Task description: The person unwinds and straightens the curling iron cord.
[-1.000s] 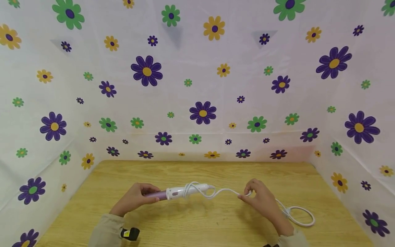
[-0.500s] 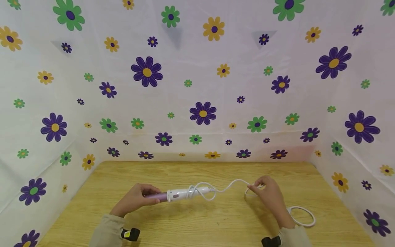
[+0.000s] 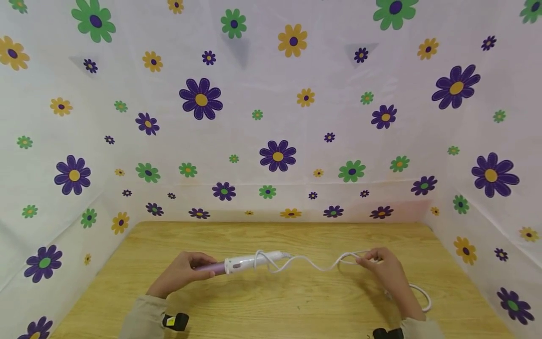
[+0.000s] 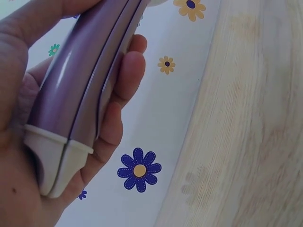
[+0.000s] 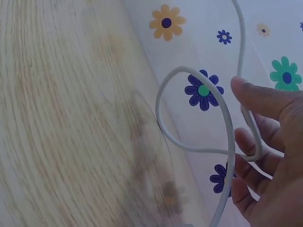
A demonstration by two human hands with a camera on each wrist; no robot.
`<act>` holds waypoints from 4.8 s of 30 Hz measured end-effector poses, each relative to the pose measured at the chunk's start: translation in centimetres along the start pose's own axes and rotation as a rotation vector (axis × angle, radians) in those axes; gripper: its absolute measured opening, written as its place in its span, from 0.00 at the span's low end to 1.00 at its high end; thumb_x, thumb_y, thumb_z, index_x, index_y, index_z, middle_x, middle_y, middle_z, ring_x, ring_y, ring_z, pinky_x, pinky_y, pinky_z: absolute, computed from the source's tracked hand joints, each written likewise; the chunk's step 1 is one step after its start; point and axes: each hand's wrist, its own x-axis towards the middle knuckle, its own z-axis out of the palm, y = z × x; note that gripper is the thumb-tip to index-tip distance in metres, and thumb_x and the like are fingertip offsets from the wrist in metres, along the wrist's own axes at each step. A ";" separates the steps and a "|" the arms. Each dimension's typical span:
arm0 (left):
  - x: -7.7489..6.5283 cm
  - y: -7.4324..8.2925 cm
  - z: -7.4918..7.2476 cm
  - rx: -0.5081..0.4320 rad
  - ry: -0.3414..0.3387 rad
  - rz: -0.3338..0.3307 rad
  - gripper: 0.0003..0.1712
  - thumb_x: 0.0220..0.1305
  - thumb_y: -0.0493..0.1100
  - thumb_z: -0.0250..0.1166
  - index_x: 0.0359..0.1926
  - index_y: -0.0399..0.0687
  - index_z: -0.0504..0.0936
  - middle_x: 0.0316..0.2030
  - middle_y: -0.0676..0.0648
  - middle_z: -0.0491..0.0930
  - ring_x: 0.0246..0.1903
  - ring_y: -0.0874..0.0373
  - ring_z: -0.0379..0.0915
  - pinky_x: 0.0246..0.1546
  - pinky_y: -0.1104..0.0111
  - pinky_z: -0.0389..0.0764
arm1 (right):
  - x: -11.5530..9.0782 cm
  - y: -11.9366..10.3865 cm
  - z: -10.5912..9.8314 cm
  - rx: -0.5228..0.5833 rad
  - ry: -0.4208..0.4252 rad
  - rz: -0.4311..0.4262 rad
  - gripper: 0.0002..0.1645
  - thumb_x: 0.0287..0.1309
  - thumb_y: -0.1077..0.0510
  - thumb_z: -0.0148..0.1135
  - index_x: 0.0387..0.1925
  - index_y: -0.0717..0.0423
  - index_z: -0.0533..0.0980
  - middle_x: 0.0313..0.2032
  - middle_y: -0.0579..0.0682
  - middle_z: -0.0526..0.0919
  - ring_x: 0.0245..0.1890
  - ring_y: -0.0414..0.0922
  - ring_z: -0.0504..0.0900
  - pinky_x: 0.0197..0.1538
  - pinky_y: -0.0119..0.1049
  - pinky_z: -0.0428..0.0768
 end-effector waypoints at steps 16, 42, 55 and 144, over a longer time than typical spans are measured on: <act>0.1 -0.1 0.2 0.015 -0.008 -0.002 0.21 0.54 0.48 0.73 0.46 0.41 0.85 0.43 0.41 0.84 0.38 0.55 0.77 0.39 0.66 0.78 | -0.6 0.5 -0.3 0.044 -0.128 -0.076 0.20 0.61 0.50 0.64 0.46 0.60 0.77 0.55 0.61 0.75 0.47 0.45 0.74 0.44 0.40 0.74; 0.0 -0.1 0.0 0.014 0.001 -0.017 0.22 0.54 0.49 0.73 0.47 0.40 0.84 0.43 0.41 0.84 0.38 0.55 0.78 0.39 0.65 0.79 | -0.8 -8.6 4.1 0.295 -0.283 -0.312 0.19 0.63 0.54 0.62 0.51 0.60 0.74 0.51 0.61 0.77 0.42 0.39 0.79 0.41 0.38 0.81; -0.2 -0.1 -0.1 -0.020 -0.006 -0.022 0.22 0.55 0.48 0.72 0.48 0.40 0.83 0.44 0.40 0.83 0.38 0.55 0.78 0.40 0.63 0.80 | -0.3 -9.2 8.6 0.330 -0.329 -0.296 0.18 0.61 0.56 0.63 0.47 0.64 0.73 0.48 0.63 0.77 0.44 0.39 0.76 0.45 0.31 0.76; -0.3 -0.3 -0.2 0.101 0.147 -0.090 0.20 0.52 0.49 0.74 0.44 0.45 0.85 0.40 0.45 0.84 0.35 0.57 0.76 0.36 0.65 0.77 | -3.5 -4.7 5.3 0.218 -0.389 -0.524 0.06 0.63 0.57 0.61 0.34 0.55 0.78 0.32 0.38 0.78 0.31 0.32 0.72 0.35 0.30 0.72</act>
